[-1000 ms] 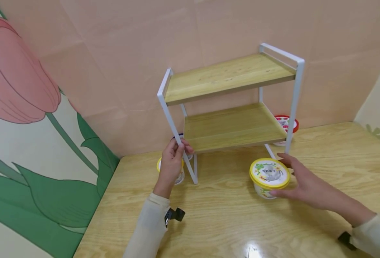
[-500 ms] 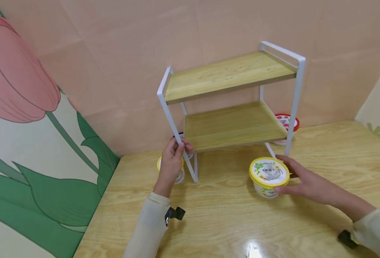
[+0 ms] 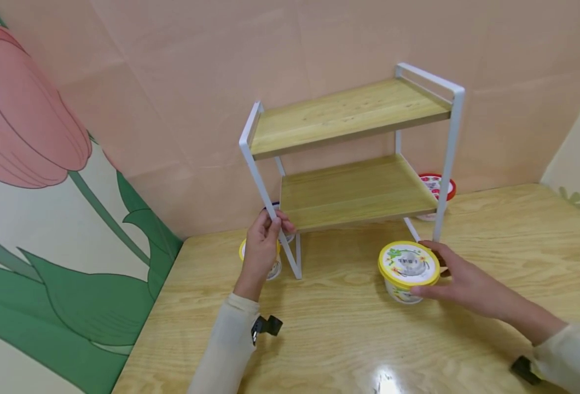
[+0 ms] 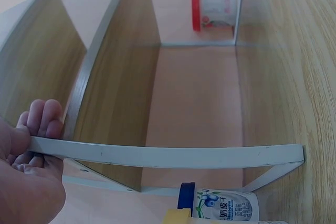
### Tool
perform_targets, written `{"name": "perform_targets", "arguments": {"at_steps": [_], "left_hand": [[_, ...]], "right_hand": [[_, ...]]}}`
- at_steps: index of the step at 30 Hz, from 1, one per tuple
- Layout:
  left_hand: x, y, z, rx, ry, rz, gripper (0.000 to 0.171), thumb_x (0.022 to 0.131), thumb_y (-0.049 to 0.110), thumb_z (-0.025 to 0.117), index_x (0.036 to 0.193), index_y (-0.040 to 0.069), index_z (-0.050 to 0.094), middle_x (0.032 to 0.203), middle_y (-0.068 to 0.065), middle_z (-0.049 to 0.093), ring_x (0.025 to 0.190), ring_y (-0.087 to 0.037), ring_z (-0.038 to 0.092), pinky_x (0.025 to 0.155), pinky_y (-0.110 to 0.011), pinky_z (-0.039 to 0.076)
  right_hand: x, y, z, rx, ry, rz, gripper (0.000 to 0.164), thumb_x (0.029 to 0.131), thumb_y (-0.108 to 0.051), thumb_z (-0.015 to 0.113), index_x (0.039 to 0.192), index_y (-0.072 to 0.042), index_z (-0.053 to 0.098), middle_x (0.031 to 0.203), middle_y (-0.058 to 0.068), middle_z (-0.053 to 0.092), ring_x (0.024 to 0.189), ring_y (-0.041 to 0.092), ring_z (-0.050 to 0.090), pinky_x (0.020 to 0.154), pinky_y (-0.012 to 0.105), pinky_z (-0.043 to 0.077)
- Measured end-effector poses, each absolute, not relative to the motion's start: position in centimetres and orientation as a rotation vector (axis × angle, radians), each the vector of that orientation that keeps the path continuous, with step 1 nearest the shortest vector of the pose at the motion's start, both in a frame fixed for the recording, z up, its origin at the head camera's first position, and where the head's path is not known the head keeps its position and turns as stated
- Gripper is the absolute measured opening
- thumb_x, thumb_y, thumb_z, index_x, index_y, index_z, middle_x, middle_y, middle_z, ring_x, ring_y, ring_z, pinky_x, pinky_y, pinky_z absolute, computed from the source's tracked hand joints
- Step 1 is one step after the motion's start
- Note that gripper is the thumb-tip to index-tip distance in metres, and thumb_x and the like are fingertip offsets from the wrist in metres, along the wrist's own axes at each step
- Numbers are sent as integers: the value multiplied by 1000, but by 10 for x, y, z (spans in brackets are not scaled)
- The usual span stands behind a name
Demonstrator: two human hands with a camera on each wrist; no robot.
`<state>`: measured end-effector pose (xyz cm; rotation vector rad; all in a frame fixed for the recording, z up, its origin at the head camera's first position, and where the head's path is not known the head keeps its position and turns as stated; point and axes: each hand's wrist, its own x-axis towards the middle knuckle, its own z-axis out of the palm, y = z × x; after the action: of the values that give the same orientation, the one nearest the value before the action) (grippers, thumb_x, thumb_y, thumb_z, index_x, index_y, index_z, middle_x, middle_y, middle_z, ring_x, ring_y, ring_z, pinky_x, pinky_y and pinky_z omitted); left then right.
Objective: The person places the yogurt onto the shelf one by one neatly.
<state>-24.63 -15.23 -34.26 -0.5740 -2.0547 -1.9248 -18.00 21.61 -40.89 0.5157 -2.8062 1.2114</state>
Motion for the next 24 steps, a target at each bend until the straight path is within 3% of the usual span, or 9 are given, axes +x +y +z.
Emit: {"name": "perform_targets", "arguments": {"at_steps": [4,9,17,22,24], "left_hand": [[-246,-152,-343,-573,-2063,-1915,19,105,6,42,107,-9,54,93,-26,65,84,-9,68,88,-30,58],[-246,-152,-342,-569,-2064,-1917,19,105,6,42,107,-9,55,93,-25,65,83,-9,68,89,-30,58],[-247,-152,-343,-553,-2083,-1913,18,106,5,42,107,-7,55,89,-9,66,85,-10,68,90,-30,58],[-247,-153,-343,-558,-2088,-1900,18,106,5,42,107,-7,55,91,-14,66,85,-9,68,91,-32,58],[-247,-153,-343,-557,-2091,-1898,18,106,5,41,107,-7,55,92,-19,66,85,-9,68,91,-32,58]], "right_hand": [[-177,211,-410,444,-2815,1236,100,77,-32,86,149,1,25,128,26,55,110,40,57,75,23,50],[-175,209,-409,407,-2829,1240,104,77,-33,86,150,2,20,130,29,52,113,43,55,76,27,51],[-178,211,-410,434,-2811,1344,106,79,-29,86,150,11,19,132,31,51,116,41,55,76,20,56],[-179,212,-408,488,-2801,1343,97,81,-28,83,148,10,24,132,29,52,116,42,57,75,18,55],[-179,213,-408,510,-2787,1345,92,83,-26,82,147,9,27,130,26,54,112,26,60,74,19,56]]}}
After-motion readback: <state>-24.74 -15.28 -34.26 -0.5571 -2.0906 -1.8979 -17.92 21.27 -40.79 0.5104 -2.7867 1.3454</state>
